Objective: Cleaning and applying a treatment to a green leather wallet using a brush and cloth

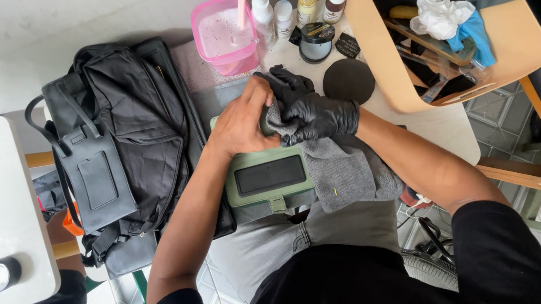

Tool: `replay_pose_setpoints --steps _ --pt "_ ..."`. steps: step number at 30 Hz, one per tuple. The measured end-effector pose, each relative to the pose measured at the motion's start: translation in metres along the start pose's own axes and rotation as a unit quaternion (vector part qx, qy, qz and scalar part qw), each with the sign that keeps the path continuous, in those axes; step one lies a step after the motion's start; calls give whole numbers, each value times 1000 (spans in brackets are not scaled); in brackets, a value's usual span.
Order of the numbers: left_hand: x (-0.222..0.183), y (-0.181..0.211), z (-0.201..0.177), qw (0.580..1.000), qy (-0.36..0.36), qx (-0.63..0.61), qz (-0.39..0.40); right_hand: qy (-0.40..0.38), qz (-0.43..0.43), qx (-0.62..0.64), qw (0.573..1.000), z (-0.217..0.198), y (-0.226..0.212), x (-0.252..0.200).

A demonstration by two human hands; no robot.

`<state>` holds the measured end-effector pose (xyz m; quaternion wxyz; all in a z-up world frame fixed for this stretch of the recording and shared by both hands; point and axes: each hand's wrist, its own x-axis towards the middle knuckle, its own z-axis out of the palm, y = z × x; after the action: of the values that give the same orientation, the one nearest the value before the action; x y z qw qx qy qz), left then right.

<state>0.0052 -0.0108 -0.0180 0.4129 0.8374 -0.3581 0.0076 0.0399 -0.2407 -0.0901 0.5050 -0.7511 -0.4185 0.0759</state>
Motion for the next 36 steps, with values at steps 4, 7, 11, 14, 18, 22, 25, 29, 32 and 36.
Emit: replay_pose_setpoints --steps 4,7,11,14,18,22,25,29,32,36 --pt "-2 3 -4 1000 9 8 9 28 -8 17 999 2 11 -2" --pt "-8 2 -10 1000 6 19 -2 58 -18 32 998 -3 17 -18" --pt "-14 -3 -14 999 12 17 -30 129 -14 38 991 -13 24 -19" --pt "-14 -5 -12 999 10 15 -49 190 9 -99 977 -6 -3 -8" --pt "-14 -7 -10 997 17 13 -70 24 -44 -90 995 -46 -78 23" --pt "-16 -5 -10 997 23 22 -73 30 -52 -106 993 -42 -67 22" --pt "-15 -8 -10 997 31 22 -62 38 -59 -131 989 -36 -49 12" --pt "-17 -8 -10 995 43 64 -66 50 -74 -168 982 -23 -15 -2" --pt "-17 -7 -13 994 56 69 -60 82 -140 -66 985 -15 30 -25" --pt "-17 -15 -15 992 94 74 -45 184 -134 -28 973 -11 47 -40"
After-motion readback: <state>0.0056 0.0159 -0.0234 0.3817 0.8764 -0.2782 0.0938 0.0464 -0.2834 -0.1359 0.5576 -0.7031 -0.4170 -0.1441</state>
